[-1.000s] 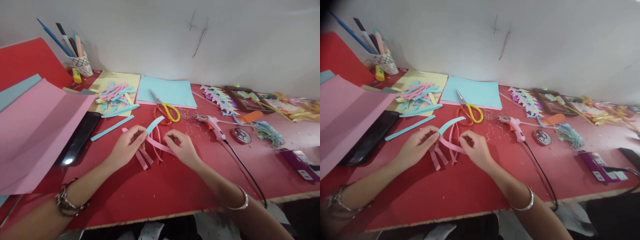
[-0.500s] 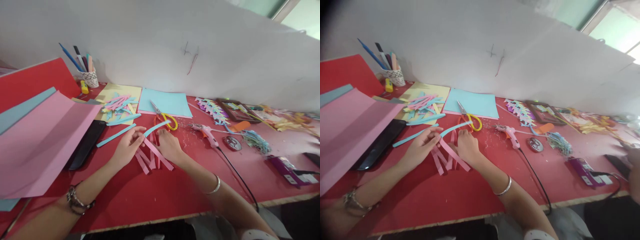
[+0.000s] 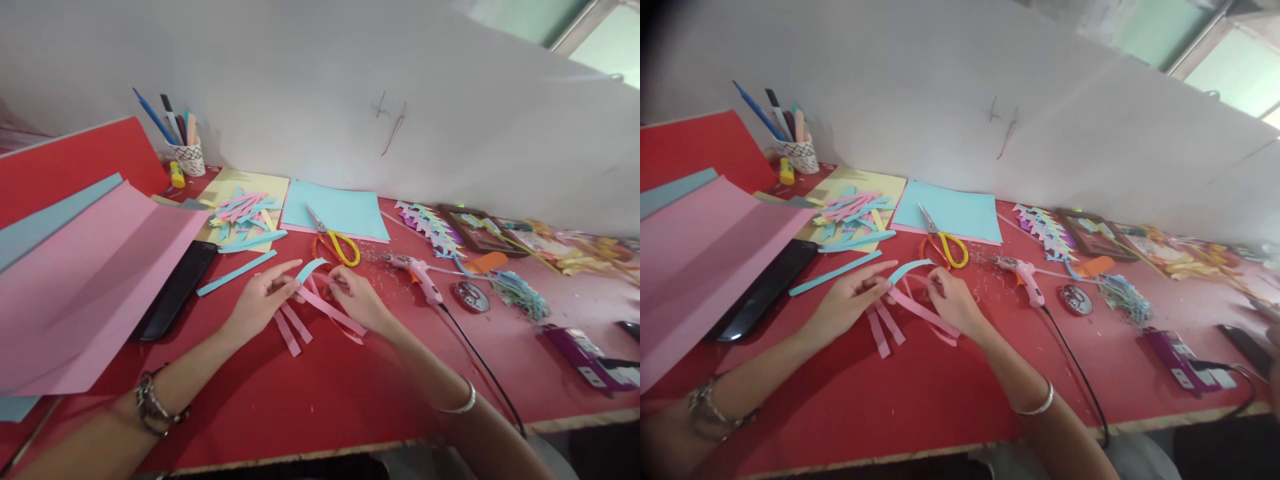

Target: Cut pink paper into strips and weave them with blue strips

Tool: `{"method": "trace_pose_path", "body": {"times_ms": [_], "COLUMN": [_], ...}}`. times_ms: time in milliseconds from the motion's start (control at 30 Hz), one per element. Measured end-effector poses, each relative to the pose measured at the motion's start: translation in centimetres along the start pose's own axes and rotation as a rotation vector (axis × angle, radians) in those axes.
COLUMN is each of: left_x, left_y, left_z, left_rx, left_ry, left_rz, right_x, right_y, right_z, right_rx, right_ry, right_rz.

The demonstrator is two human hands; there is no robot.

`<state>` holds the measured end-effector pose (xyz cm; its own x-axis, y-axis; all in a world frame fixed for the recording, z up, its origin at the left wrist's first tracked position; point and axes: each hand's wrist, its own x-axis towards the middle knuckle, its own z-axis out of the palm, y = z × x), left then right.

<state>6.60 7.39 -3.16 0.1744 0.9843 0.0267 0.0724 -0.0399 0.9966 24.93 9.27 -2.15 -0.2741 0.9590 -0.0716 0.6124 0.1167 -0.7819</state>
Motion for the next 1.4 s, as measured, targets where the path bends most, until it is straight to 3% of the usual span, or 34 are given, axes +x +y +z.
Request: {"method": "trace_pose_path", "body": {"times_ms": [100,233,500,767,933,1167,1400], "left_x": [0.1,0.2,0.0,0.1,0.1,0.0,0.1], "left_y": [0.1,0.2,0.1,0.4,0.4,0.5,0.7], "left_z": [0.0,0.0,0.2,0.3,0.2,0.1,-0.2], "left_rx": [0.005,-0.002,0.022,0.068,0.082,0.033,0.083], "left_ry": [0.001,0.034,0.085,0.119,0.116,0.053,0.059], "left_rz": [-0.029,-0.049,-0.066,-0.099,-0.087,-0.068,0.057], "right_x": [-0.1,-0.4,-0.5,-0.1,-0.2,-0.7,-0.6], "right_y": [0.3,0.1,-0.1,-0.5,-0.6,0.2,0.1], "right_z": [-0.1,-0.1,-0.2,-0.9,-1.2,-0.8,-0.9], "right_rx": [0.437,0.821,1.203,1.268,1.282,1.148,1.013], "right_ry": [-0.039,-0.048,-0.002,-0.040,-0.119,-0.127,-0.102], "right_rz": [0.186,0.357,0.506,0.588,0.530,0.448,0.469]}}
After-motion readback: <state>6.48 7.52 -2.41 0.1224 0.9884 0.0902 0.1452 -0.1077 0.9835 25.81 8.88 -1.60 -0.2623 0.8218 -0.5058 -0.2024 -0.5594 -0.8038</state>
